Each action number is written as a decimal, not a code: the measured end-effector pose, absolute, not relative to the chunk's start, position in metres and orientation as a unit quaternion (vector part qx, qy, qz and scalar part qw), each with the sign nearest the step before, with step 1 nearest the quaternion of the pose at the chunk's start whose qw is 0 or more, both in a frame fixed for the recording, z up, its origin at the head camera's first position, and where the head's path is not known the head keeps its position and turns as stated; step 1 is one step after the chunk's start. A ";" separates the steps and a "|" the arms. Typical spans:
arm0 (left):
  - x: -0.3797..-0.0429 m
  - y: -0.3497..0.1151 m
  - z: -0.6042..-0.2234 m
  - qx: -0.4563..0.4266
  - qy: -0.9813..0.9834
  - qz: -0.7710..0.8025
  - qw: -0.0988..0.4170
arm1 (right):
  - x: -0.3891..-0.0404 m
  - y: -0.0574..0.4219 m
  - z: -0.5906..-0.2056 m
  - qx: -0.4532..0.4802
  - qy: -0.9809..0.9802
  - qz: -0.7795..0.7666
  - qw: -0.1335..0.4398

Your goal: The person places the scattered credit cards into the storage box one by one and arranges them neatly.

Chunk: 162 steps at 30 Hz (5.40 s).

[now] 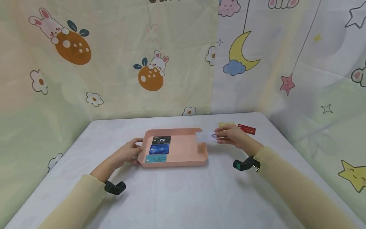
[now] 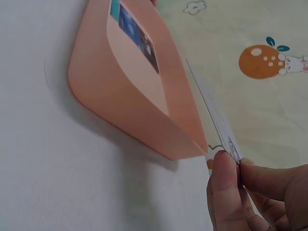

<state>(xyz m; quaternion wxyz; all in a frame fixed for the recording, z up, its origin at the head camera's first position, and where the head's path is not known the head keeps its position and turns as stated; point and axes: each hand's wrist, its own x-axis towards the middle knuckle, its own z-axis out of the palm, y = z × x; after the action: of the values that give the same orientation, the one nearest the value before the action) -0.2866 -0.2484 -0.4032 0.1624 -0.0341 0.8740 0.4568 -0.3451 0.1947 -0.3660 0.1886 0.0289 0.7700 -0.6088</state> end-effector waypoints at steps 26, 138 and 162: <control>-0.286 -0.248 -0.385 -0.036 0.866 0.464 0.181 | -0.336 0.111 -0.380 -0.038 0.819 -0.529 0.220; -0.282 -0.247 -0.386 -0.059 0.868 0.460 0.179 | -0.346 0.141 -0.373 -0.094 0.949 -0.301 0.024; -0.281 -0.247 -0.384 -0.048 0.867 0.461 0.182 | -0.376 0.230 -0.384 -0.016 0.960 -0.279 -0.016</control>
<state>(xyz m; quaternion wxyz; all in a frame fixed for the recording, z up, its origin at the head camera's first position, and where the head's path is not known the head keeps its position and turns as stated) -0.2810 -0.2473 -0.3837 0.1822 -0.0479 0.8669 0.4615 -0.3756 0.2301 -0.3839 -0.0165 -0.0161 0.9601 -0.2787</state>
